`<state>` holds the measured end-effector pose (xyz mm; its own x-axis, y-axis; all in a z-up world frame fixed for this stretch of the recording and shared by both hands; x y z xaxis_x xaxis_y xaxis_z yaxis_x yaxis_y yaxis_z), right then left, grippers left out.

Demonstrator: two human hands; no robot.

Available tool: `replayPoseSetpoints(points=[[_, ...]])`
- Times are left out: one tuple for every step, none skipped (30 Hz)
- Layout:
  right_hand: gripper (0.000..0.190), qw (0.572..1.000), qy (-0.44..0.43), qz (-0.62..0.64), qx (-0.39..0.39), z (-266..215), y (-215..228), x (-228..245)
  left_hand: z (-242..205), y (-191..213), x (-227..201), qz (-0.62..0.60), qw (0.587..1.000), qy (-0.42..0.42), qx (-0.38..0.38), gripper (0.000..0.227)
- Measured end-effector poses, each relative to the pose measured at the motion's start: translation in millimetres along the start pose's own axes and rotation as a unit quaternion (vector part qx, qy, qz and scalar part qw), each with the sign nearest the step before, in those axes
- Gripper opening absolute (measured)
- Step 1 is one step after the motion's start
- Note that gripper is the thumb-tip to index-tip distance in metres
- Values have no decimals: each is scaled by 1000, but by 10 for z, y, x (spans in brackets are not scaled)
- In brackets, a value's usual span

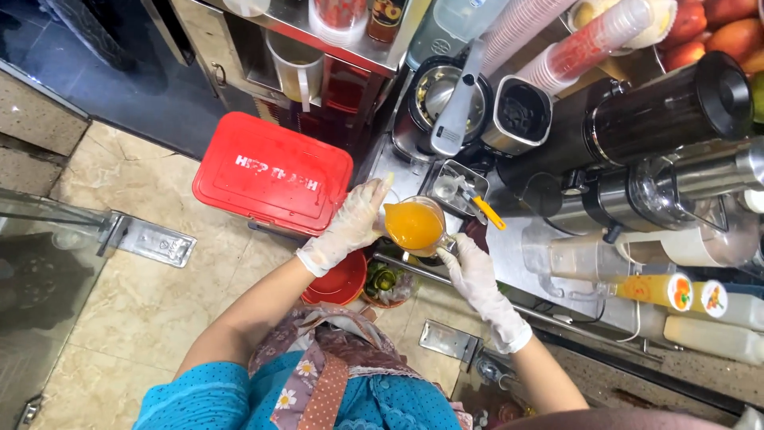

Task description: Preparing fruit juices using various electric juicers and serving them to customers at a stall.

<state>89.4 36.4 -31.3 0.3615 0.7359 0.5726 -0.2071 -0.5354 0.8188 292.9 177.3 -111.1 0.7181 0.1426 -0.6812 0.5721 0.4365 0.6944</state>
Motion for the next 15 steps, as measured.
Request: replayPoseSetpoints(points=[[26, 1000, -5, -2, -2, -1, 105, 54, 24, -52, -48, -3, 1000, -4, 3, 114], [26, 999, -10, -44, 12, 10, 191, 113, 48, -91, -91, -16, 1000, -9, -1, 116], [26, 996, -15, -86, 26, 21, 275, 172, 69, -130, -134, -29, 999, -15, -4, 117], [26, 996, -19, -87, 25, 12, 366, 208, 73, -185, -170, -32, 999, -17, -2, 117], [27, 994, -18, -100, 38, 4, 443, 251, 73, -229, -211, -42, 999, -26, -10, 118], [29, 992, -16, -114, 49, 15, 528, 292, 91, -265, -248, -51, 998, -34, -20, 119], [29, 992, -19, -116, 48, 12, 603, 314, 103, -294, -297, -54, 998, -37, -19, 119], [30, 992, 20, -116, 49, 16, 672, 378, 121, -312, -337, -62, 997, -37, -24, 119], [32, 990, 59, -116, 50, 17, 740, 444, 139, -329, -377, -70, 996, -36, -29, 120], [32, 990, 58, -118, 49, 26, 751, 385, 161, -351, -399, -72, 996, -38, -29, 120], [32, 985, 31, -159, 55, 37, 753, 303, 184, -375, -408, -76, 996, -30, -29, 121], [33, 978, 4, -198, 63, 36, 744, 221, 181, -403, -417, -80, 996, -19, -29, 122], [33, 978, 2, -199, 64, 43, 757, 218, 171, -459, -401, -82, 996, -19, -28, 122], [36, 978, 35, -203, 43, 63, 784, 254, 169, -497, -378, -93, 995, -24, -35, 122], [39, 976, 69, -207, 23, 82, 809, 292, 167, -534, -354, -104, 993, -29, -43, 122]])
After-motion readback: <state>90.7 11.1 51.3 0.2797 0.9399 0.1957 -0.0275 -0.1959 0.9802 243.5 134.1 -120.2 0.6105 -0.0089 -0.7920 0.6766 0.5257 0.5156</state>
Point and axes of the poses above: each hand's wrist, its own z-axis towards the middle knuckle, its own y-axis out of the back of the hand, x = y × z, the point moved 5 cm from there along z, towards the middle knuckle, and after that the axes turned 7 degrees about x, right-handed, at the moved point
